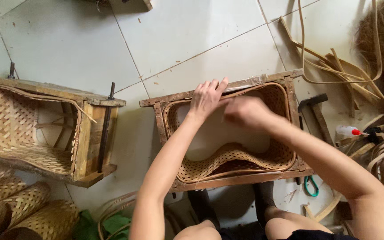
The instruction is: The person assembles a rectangular basket by fitting a woven body into a wooden mold and securing the rim with a hammer. They adjust the frame, insert the woven piece, and tap the edges to lock it in place.
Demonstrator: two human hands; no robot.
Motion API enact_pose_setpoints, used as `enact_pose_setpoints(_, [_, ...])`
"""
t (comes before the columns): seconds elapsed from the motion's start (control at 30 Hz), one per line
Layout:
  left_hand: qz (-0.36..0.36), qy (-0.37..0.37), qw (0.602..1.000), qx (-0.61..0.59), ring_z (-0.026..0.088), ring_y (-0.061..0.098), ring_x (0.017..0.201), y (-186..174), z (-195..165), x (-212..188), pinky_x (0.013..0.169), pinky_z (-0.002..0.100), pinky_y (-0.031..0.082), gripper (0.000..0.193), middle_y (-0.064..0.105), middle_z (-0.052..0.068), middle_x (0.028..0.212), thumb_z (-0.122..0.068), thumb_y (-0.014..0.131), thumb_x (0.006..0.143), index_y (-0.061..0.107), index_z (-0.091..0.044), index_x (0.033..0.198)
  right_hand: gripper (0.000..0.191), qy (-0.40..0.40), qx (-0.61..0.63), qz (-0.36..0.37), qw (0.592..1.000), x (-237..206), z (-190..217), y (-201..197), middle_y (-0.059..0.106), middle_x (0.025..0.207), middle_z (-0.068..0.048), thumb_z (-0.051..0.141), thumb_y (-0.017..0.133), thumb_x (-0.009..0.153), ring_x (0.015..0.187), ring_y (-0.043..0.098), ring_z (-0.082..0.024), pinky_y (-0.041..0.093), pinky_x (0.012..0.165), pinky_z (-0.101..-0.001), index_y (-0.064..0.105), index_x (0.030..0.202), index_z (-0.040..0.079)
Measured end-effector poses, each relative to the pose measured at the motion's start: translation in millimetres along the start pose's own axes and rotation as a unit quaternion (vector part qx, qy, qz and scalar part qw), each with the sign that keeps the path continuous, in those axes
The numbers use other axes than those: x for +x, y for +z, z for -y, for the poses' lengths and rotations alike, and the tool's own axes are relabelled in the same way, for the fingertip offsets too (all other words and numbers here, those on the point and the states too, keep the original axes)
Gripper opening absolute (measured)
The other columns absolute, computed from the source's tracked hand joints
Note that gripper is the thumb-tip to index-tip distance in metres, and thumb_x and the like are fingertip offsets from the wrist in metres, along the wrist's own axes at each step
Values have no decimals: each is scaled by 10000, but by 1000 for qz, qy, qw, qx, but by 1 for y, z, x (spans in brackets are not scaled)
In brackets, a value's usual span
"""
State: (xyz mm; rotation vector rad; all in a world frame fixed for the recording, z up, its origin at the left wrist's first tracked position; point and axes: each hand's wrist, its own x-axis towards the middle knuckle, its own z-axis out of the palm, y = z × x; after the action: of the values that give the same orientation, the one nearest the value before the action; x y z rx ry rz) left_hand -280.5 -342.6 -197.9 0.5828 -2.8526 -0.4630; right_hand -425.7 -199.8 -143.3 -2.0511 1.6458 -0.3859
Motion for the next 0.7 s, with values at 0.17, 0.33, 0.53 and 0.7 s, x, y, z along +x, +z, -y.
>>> enact_pose_setpoints(0.17, [-244,156,957,11,372,299,1536,-45,-87,-81,1276,702,221,763,287,167,1607,-520,636,931,276,-241,1543,516,113,317,409,848,-36,26,79,429,1539,-137,458,405,1086,1394,469,-318,403,1101,-464,435,1525,189])
enact_pose_setpoints(0.33, [174,-47,964,-195,403,509,1257,-63,-158,-180,1027,540,485,914,464,187,1387,-422,895,667,465,-103,1407,542,163,364,347,849,-64,29,105,570,1476,-140,445,369,1037,1348,540,-324,398,1131,-431,584,1428,136])
enact_pose_setpoints(0.53, [129,-33,974,-183,378,562,1195,-62,-164,-180,935,494,533,906,525,155,1332,-230,962,564,516,-120,1345,573,105,335,348,869,-64,39,99,518,1532,-124,480,351,1031,1398,483,-308,343,1164,-415,551,1443,136])
enact_pose_setpoints(0.7, [110,-1,979,-174,334,623,1061,-62,-163,-186,848,462,550,808,586,122,1260,-234,948,600,565,-114,1301,585,122,303,369,870,-71,42,100,483,1572,-97,490,339,1029,1435,446,-297,318,1193,-398,544,1468,163])
